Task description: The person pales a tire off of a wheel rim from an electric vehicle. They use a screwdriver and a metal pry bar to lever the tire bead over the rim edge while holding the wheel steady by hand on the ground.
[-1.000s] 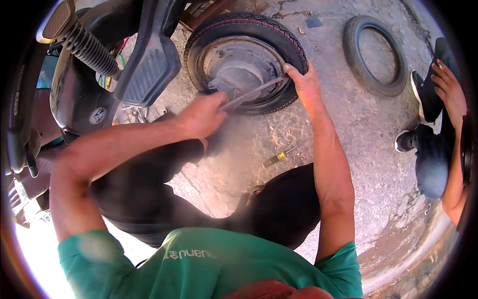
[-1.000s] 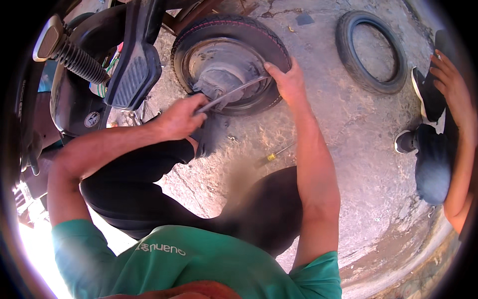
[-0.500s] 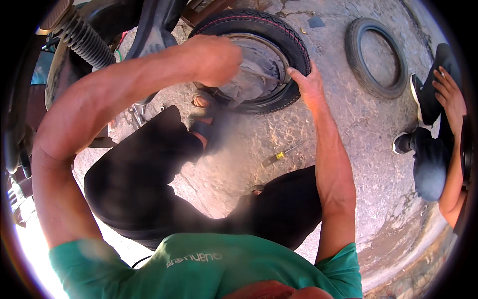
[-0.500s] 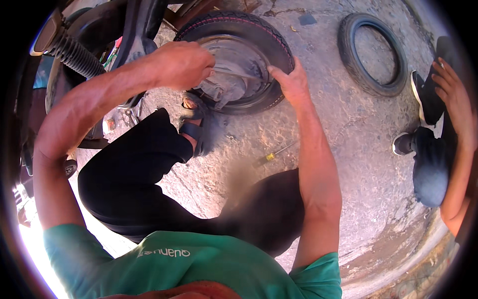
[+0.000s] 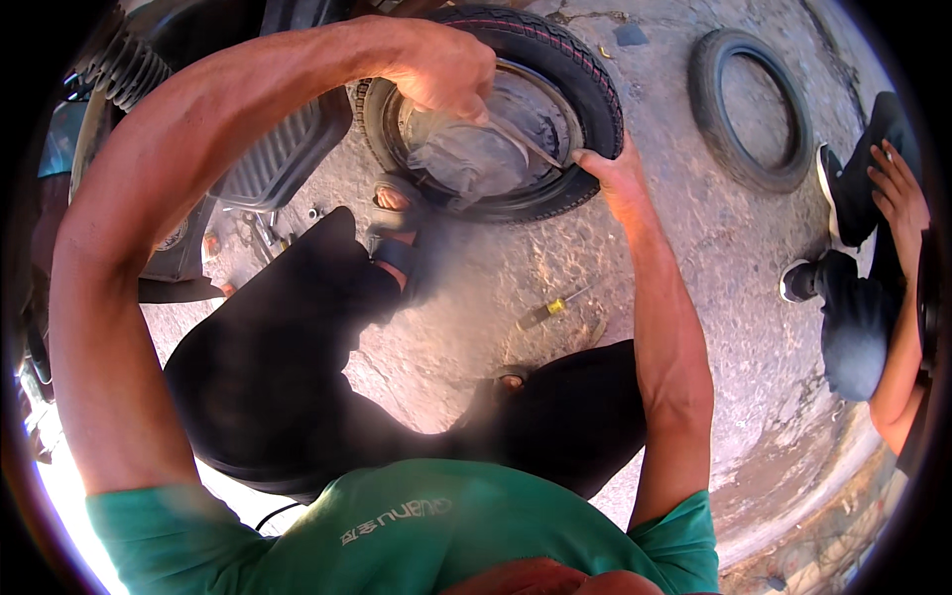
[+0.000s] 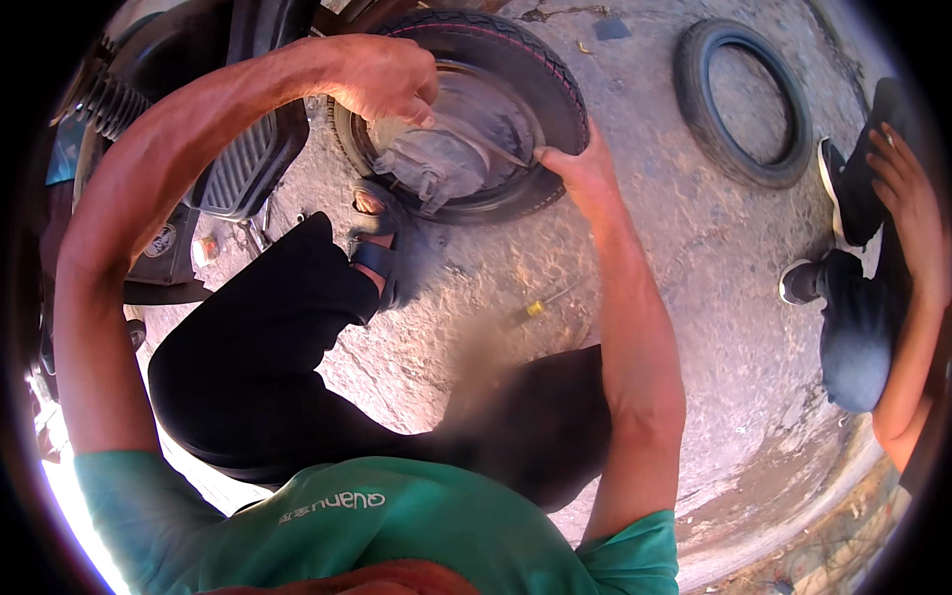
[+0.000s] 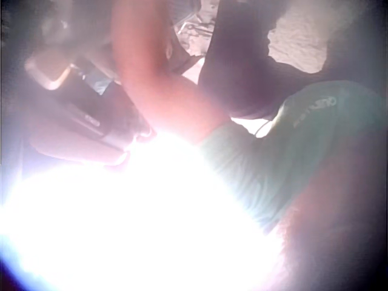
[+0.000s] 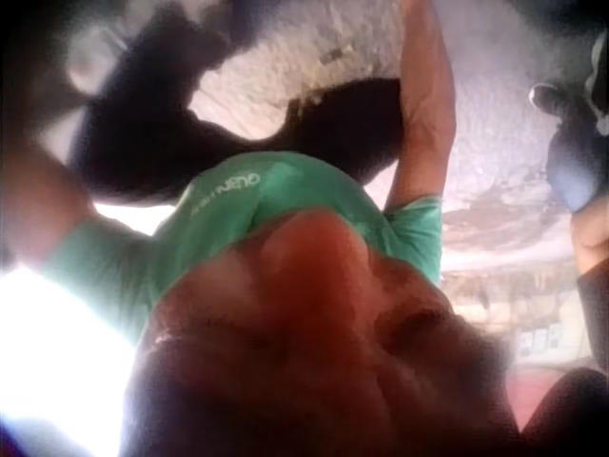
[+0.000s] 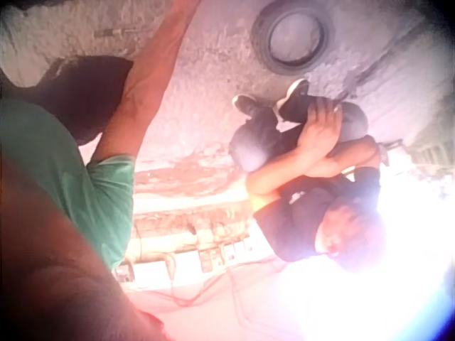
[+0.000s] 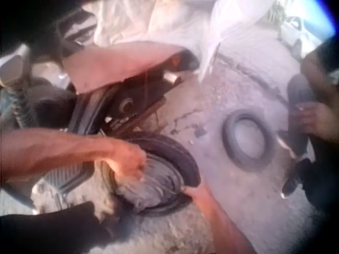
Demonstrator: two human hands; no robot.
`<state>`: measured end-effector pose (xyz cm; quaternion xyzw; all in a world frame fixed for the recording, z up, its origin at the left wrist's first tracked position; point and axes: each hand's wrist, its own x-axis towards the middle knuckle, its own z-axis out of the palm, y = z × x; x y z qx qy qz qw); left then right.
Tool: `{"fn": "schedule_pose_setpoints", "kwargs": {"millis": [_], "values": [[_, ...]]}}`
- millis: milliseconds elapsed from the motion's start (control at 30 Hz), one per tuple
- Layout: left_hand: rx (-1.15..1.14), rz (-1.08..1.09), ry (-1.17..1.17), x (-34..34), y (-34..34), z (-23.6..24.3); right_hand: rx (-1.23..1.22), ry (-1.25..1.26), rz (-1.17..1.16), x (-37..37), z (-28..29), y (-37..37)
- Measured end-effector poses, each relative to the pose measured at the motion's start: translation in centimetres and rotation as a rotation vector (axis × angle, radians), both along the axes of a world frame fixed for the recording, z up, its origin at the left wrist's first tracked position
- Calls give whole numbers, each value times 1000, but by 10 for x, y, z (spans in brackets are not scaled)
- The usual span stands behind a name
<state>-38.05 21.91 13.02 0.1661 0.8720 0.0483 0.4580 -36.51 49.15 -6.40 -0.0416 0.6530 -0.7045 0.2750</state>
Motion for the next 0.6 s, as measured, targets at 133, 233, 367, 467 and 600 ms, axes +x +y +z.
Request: {"fn": "schedule_pose_setpoints", "kwargs": {"millis": [133, 233, 367, 467, 600], "values": [[21, -46, -10, -7, -1, -1, -45, -35, 32, -3, 3, 2], [20, -73, -8, -14, 7, 7, -13, -19, 32, -6, -5, 9], [44, -67, -11, -18, -3, 2, 64, -13, 71, -5, 14, 3], [78, -23, -65, -19, -16, -19, 65, -26, 86, -7, 14, 3], [131, 48, -123, -16, -16, -26, -23, -36, 67, -10, -8, 9]]}}
